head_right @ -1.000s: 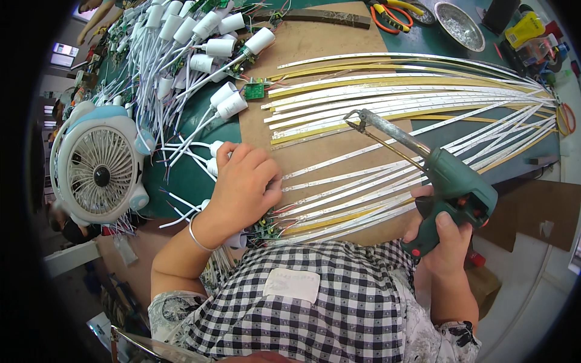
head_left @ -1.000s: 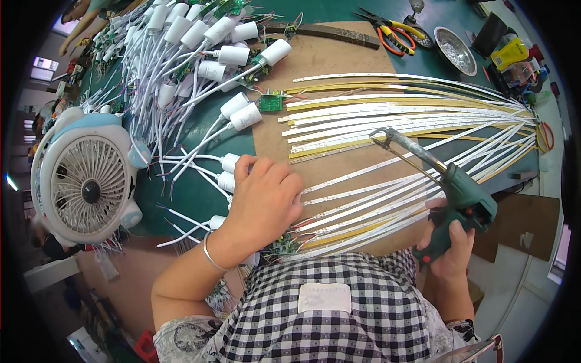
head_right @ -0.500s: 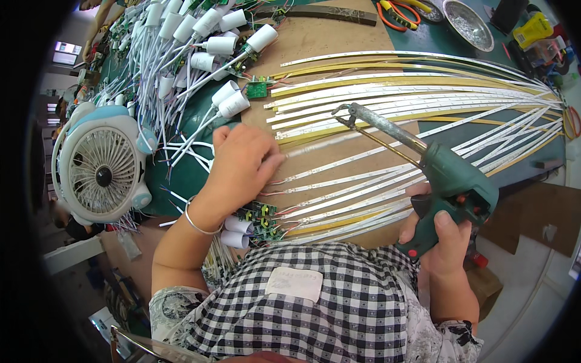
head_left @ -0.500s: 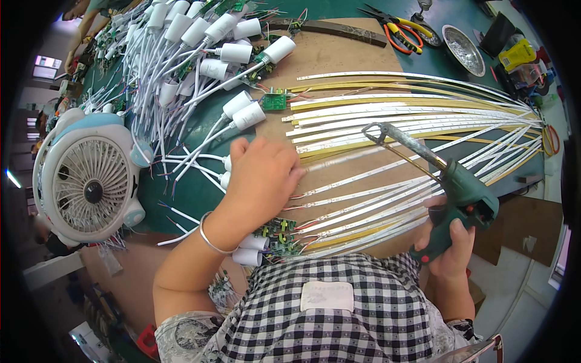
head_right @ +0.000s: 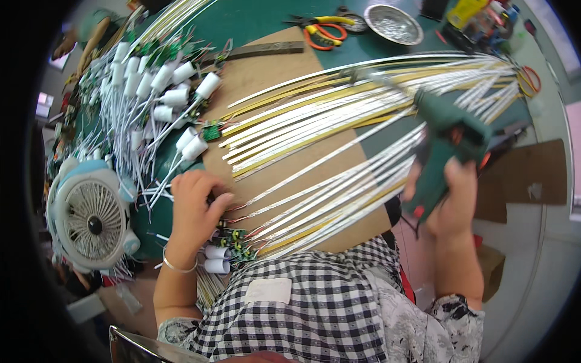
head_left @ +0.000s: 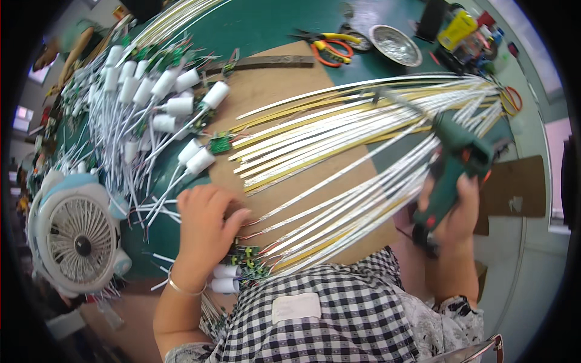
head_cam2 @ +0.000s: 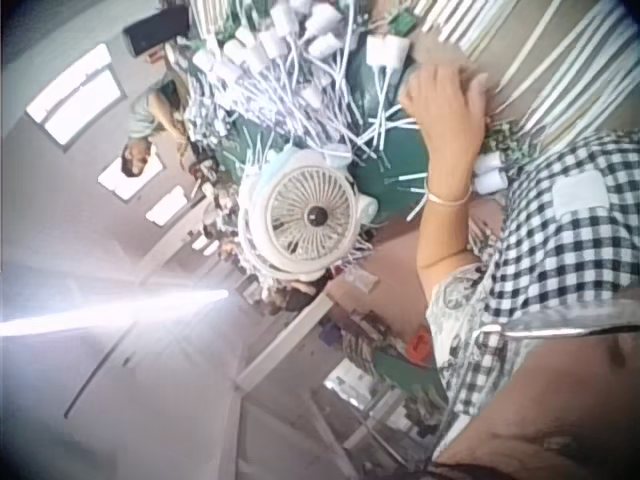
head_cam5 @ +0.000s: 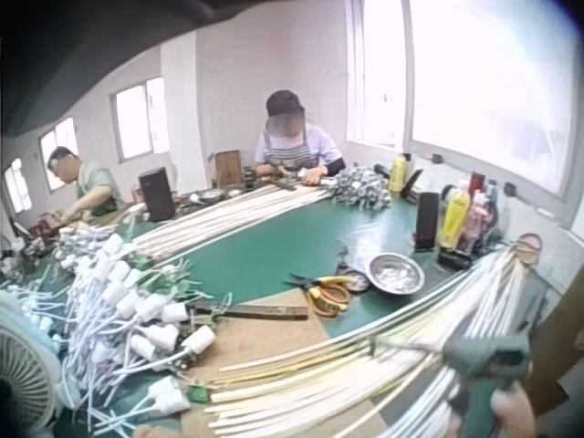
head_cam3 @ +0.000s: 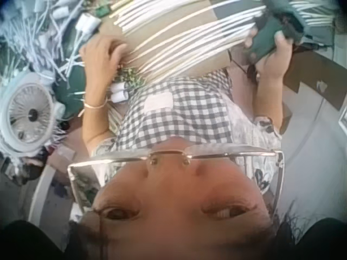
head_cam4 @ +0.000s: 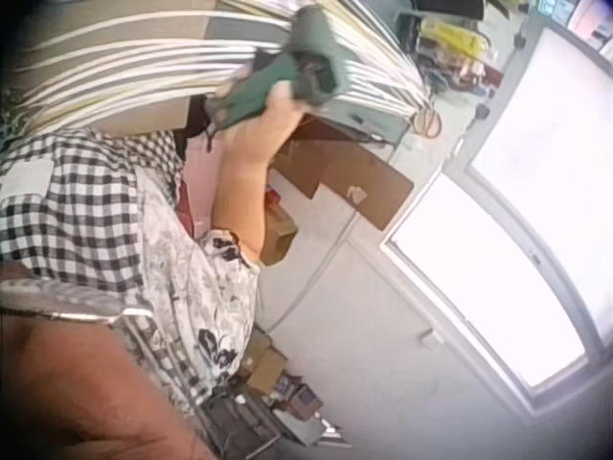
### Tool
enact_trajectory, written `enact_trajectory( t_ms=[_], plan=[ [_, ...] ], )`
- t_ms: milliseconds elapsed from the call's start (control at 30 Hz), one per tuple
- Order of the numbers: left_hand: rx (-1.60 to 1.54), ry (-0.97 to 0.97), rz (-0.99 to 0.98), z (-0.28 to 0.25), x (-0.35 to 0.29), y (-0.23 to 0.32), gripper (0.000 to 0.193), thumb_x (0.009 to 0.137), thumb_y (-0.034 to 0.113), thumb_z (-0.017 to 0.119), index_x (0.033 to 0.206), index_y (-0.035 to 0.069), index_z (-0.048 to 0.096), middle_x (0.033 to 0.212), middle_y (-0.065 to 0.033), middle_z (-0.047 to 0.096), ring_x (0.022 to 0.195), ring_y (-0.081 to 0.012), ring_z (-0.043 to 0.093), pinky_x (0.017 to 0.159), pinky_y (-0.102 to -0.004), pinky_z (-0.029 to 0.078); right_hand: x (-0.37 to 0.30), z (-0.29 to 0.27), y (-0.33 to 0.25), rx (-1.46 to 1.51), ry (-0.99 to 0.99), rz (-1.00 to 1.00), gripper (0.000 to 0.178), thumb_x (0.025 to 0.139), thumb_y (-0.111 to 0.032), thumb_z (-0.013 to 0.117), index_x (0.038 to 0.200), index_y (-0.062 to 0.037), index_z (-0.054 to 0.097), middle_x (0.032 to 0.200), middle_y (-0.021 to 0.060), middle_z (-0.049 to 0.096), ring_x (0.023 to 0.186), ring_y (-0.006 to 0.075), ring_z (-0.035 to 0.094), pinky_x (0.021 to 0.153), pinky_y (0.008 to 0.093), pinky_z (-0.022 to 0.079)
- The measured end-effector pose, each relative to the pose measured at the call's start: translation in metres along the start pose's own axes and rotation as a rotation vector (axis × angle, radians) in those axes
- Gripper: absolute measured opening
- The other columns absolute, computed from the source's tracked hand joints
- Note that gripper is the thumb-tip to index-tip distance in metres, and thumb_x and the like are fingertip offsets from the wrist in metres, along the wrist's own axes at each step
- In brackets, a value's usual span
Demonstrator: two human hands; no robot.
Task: The person aligns wires from power driver units to LED strips by hand and solders the connection points using a soldering gun.
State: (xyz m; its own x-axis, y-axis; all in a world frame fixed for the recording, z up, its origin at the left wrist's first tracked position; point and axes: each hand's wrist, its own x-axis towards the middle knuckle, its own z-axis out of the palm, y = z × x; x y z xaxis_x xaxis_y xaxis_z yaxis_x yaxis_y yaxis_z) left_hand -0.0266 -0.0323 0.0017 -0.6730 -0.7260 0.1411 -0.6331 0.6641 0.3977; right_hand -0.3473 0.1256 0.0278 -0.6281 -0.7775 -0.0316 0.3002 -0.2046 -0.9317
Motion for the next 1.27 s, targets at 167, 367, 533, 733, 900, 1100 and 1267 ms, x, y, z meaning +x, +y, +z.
enact_trajectory(
  t_ms=[167, 367, 533, 733, 900, 1100, 1267],
  plan=[
    [0.022, 0.123, 0.031, -0.011, -0.024, 0.003, 0.02, 0.07, 0.013, 0.073, 0.085, 0.008, 0.06, 0.09, -0.006, 0.056, 0.091, -0.0262, 0.051, 0.085, -0.0393, 0.033, 0.098, -0.022, -0.052, 0.075, 0.029, -0.172, 0.036, 0.097, -0.028, 0.049, 0.119, -0.0008, 0.051, 0.099, 0.0113, 0.061, 0.082, 0.0196, 0.062, 0.078, 0.0364, 0.055],
    [0.011, 0.21, 0.006, -0.006, -0.057, 0.01, 0.018, 0.07, 0.009, 0.072, 0.083, 0.009, 0.061, 0.089, -0.0055, 0.056, 0.091, -0.0253, 0.052, 0.085, -0.0389, 0.033, 0.277, -0.005, 0.02, 0.102, -0.056, -0.072, 0.04, 0.099, -0.028, 0.044, 0.121, 0.0062, 0.042, 0.106, 0.0243, 0.058, 0.089, 0.0348, 0.064, 0.083, 0.0495, 0.056],
    [0.056, 0.345, -0.099, -0.025, -0.088, 0.004, 0.016, 0.071, 0.004, 0.069, 0.084, 0.007, 0.061, 0.092, -0.0085, 0.057, 0.095, -0.0271, 0.052, 0.086, -0.0392, 0.037, 0.319, -0.01, 0.049, -0.052, 0.027, 0.172, 0.036, 0.1, -0.025, 0.044, 0.117, 0.0065, 0.043, 0.098, 0.0214, 0.061, 0.08, 0.0334, 0.067, 0.07, 0.0447, 0.06],
    [0.057, 0.371, -0.084, -0.031, -0.087, 0.011, 0.012, 0.076, 0.002, 0.067, 0.086, 0.004, 0.06, 0.094, -0.0104, 0.057, 0.096, -0.0278, 0.053, 0.086, -0.0379, 0.04, 0.264, -0.025, 0.006, -0.698, -0.081, -0.073, 0.042, 0.091, -0.032, 0.059, 0.108, 0.006, 0.058, 0.098, 0.01, 0.06, 0.083, 0.0191, 0.062, 0.073, 0.0306, 0.056],
    [-0.05, 0.483, 0.071, -0.065, -0.072, 0.015, 0.011, 0.079, -0.004, 0.062, 0.089, -0.001, 0.059, 0.096, -0.013, 0.059, 0.092, -0.026, 0.055, 0.084, -0.036, 0.043, 0.138, -0.039, -0.099, -0.489, -0.07, -0.476, 0.035, 0.095, -0.036, 0.054, 0.098, -0.0016, 0.06, 0.08, 0.0064, 0.062, 0.065, 0.0141, 0.062, 0.061, 0.0271, 0.053],
    [0.049, 0.848, 0.331, -0.105, -0.058, 0.055, 0.011, 0.085, -0.004, 0.058, 0.096, -0.003, 0.057, 0.099, -0.0144, 0.059, 0.095, -0.0282, 0.056, 0.087, -0.0388, 0.044, 0.135, -0.111, -0.177, -0.72, -0.153, -0.776, 0.039, 0.096, -0.032, 0.053, 0.123, -0.0043, 0.057, 0.11, 0.0076, 0.063, 0.095, 0.0142, 0.06, 0.09, 0.0312, 0.047],
    [0.352, 0.576, 0.38, -0.093, -0.044, 0.072, 0.011, 0.077, -0.001, 0.065, 0.086, 0.0, 0.058, 0.087, -0.0125, 0.059, 0.083, -0.03, 0.056, 0.08, -0.0424, 0.045, 0.267, -0.198, -0.089, -1.179, 0.286, -0.67, 0.056, 0.082, -0.038, 0.068, 0.121, 0.0004, 0.056, 0.114, 0.0146, 0.063, 0.107, 0.0225, 0.059, 0.092, 0.0319, 0.043]
  ],
)
